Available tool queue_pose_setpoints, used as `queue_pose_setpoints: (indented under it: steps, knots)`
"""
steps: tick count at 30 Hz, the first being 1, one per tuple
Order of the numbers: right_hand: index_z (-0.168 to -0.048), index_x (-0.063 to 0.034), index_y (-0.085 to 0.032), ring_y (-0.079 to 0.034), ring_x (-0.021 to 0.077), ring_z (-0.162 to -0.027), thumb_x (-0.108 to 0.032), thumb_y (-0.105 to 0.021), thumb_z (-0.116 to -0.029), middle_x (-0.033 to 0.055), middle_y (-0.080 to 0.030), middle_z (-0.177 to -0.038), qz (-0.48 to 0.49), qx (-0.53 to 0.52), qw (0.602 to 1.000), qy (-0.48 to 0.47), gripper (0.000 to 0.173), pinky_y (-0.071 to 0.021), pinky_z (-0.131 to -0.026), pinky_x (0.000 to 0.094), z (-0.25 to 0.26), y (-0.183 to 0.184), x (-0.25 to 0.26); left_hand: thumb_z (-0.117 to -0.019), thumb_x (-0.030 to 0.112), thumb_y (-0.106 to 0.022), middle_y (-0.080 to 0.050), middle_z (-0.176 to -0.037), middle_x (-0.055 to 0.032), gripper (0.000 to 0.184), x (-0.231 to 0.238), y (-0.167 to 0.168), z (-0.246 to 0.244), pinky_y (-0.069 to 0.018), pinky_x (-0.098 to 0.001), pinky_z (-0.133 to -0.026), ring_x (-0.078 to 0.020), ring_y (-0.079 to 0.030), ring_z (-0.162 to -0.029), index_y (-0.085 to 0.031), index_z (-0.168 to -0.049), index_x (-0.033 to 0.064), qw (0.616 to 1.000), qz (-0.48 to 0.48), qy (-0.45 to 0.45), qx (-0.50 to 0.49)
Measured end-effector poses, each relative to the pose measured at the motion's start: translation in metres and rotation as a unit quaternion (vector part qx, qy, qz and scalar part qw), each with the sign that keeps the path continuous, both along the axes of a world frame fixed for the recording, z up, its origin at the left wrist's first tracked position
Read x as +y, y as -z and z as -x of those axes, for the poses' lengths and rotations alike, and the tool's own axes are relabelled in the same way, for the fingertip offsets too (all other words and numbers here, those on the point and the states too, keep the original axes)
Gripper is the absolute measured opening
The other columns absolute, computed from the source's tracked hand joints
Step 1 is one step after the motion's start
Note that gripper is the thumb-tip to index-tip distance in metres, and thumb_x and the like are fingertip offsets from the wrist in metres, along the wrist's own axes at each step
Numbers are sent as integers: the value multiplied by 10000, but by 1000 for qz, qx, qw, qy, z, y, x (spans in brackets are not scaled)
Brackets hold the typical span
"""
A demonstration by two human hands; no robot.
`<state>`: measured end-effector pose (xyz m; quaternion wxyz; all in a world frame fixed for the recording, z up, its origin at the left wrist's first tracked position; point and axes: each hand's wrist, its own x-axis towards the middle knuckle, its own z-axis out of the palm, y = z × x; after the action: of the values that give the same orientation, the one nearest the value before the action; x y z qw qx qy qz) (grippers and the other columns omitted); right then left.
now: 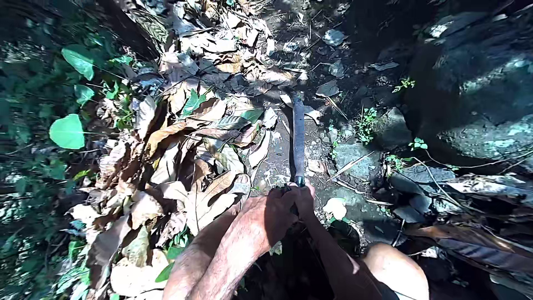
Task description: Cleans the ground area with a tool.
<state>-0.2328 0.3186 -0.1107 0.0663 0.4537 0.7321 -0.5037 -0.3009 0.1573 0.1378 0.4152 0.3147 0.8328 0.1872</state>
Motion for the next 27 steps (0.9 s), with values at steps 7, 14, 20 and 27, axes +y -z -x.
queue_pose_setpoints:
  steps: [7, 14, 20, 27]
  knots:
    - [-1513, 36, -351, -606, 445, -1240, -227, -697, -936, 312, -609, -1313, -205, -60, 977, -5, 722, -470, -1046, 593, 102, 37, 116, -1038, 377, -568, -657, -1293, -145, 443, -24, 1, -7, -541, -525, -925, -347, -638, -1182, -576, -1428, 166, 1000, -2, 5, 15]
    - [-1523, 68, -320, -590, 407, -1285, -226, -707, -947, 302, -590, -1357, -122, -155, 979, -49, 753, -467, -1084, 535, 141, 62, 36, -1043, 349, -565, -655, -1278, -191, 407, -4, 9, 27, -486, -568, -980, -384, -599, -1231, -617, -1350, 87, 991, 47, 76, -99]
    - [-1496, 33, -379, -690, 391, -1066, -200, -745, -866, 266, -656, -1226, -9, -125, 981, -147, 764, -563, -918, 585, 106, 36, -54, -1049, 334, -541, -705, -1102, -193, 341, 8, 32, 60, -492, -614, -923, -392, -657, -1093, -697, -1152, 49, 963, 60, 111, -240]
    - [-1502, -85, -446, -702, 422, -989, -224, -743, -899, 244, -700, -1120, -5, -222, 940, -260, 686, -552, -865, 629, 62, -74, -26, -1042, 356, -544, -708, -1100, -189, 358, -7, 65, 75, -490, -627, -935, -375, -665, -1085, -710, -1127, 51, 939, 47, 46, -337]
